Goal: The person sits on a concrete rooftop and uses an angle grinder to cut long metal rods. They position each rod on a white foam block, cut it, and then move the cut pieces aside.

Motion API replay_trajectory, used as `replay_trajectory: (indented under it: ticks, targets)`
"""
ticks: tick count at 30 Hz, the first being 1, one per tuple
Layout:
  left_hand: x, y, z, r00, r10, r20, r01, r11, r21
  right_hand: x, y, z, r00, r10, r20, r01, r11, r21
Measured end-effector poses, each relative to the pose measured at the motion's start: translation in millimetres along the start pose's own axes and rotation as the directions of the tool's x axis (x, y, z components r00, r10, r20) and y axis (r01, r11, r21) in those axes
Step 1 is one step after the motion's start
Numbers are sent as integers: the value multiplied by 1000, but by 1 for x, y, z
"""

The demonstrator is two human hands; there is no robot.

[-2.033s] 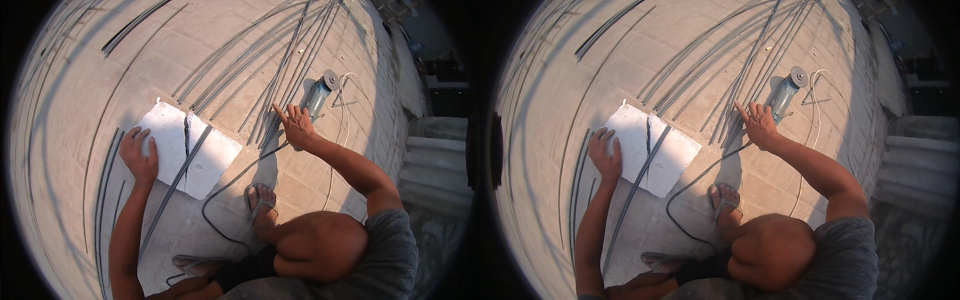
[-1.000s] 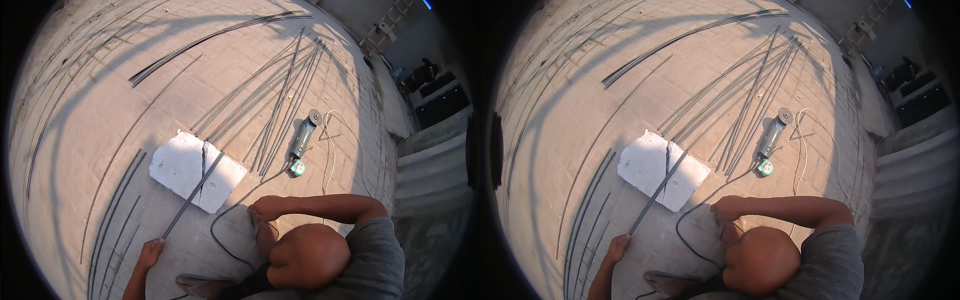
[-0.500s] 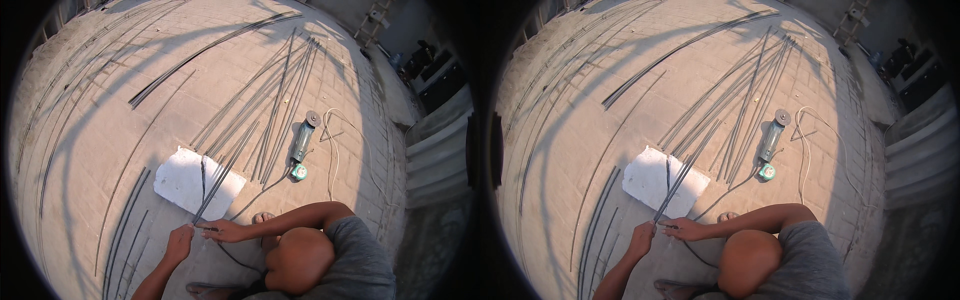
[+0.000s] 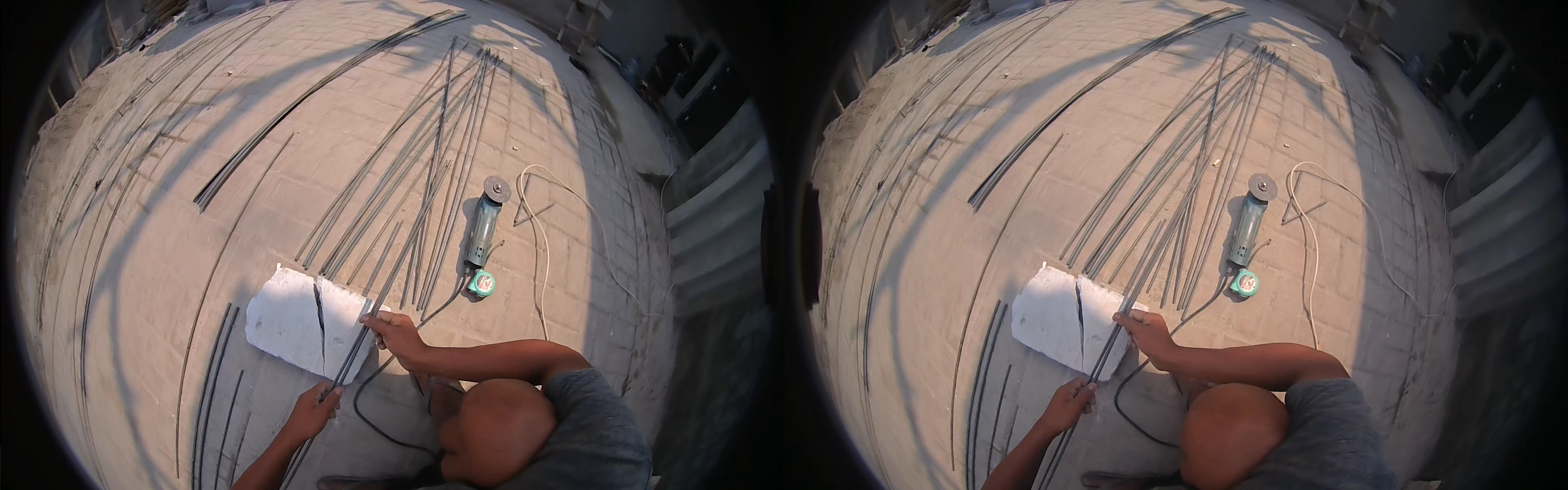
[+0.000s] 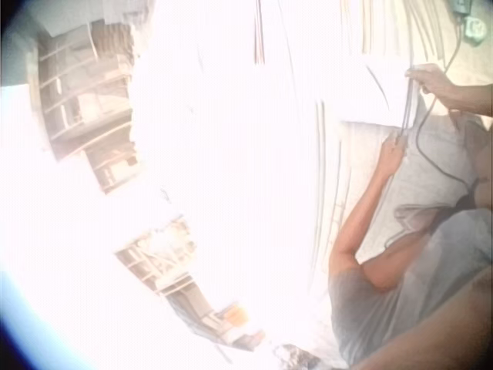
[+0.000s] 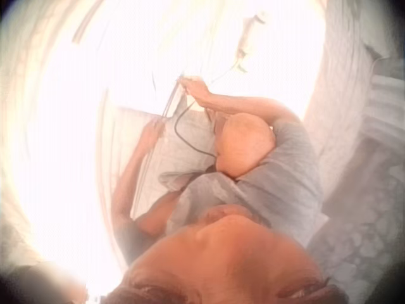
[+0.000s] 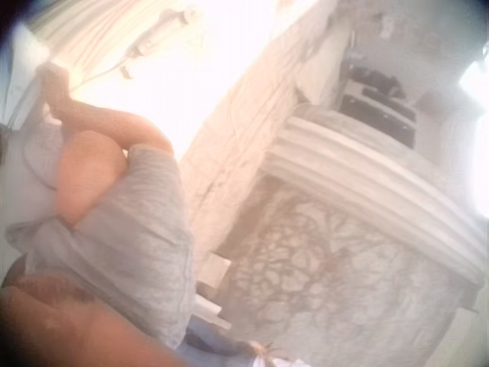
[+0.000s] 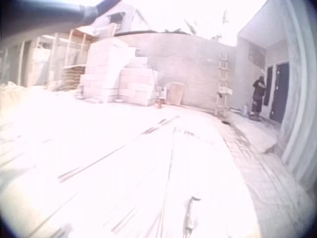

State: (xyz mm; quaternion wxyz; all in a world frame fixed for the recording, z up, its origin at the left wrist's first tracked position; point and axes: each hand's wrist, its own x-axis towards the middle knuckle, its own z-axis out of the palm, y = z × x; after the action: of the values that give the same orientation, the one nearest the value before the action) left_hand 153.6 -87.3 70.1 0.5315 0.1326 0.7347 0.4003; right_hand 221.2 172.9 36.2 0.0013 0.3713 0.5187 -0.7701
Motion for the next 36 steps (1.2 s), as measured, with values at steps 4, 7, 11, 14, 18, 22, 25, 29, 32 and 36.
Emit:
replay_trajectory:
  ticks: [4, 7, 11, 14, 18, 22, 25, 29, 32, 36]
  targets:
    - [-35, -51, -9, 996, -89, 29, 87, 994, 59, 42, -43, -48, 996, -89, -21, 89, 996, 26]
    - [-57, -91, -18, 989, -148, 24, 148, 989, 23, 69, -85, -71, 984, -151, -92, 157, 986, 57]
    - [-75, -117, -30, 976, -219, 20, 214, 968, 134, 110, -132, -105, 949, -206, -240, 244, 960, 139]
    - [-87, -122, -35, 971, -234, 40, 230, 970, 81, 142, -166, -141, 938, -236, -256, 283, 945, 166]
    - [-98, -130, -31, 977, -214, 18, 215, 974, -76, 176, -209, -170, 921, -234, -312, 289, 947, 142]
    - [-97, -133, -10, 982, -87, -168, 66, 990, -125, 195, -228, -181, 907, -254, -336, 303, 947, 103]
    - [-92, -117, -2, 965, 85, -248, -90, 996, -7, 205, -236, -191, 907, -257, -335, 303, 949, 91]
    - [-85, -93, 2, 963, 64, -263, -65, 998, 6, 205, -234, -184, 878, -304, -370, 334, 942, 18]
    - [-80, -69, 0, 961, 59, -271, -51, 998, 35, 184, -201, -156, 907, -279, -316, 319, 944, 83]
    - [-57, -45, -1, 939, 125, -320, -96, 990, 104, 99, -97, -82, 966, -255, -38, 258, 954, 156]
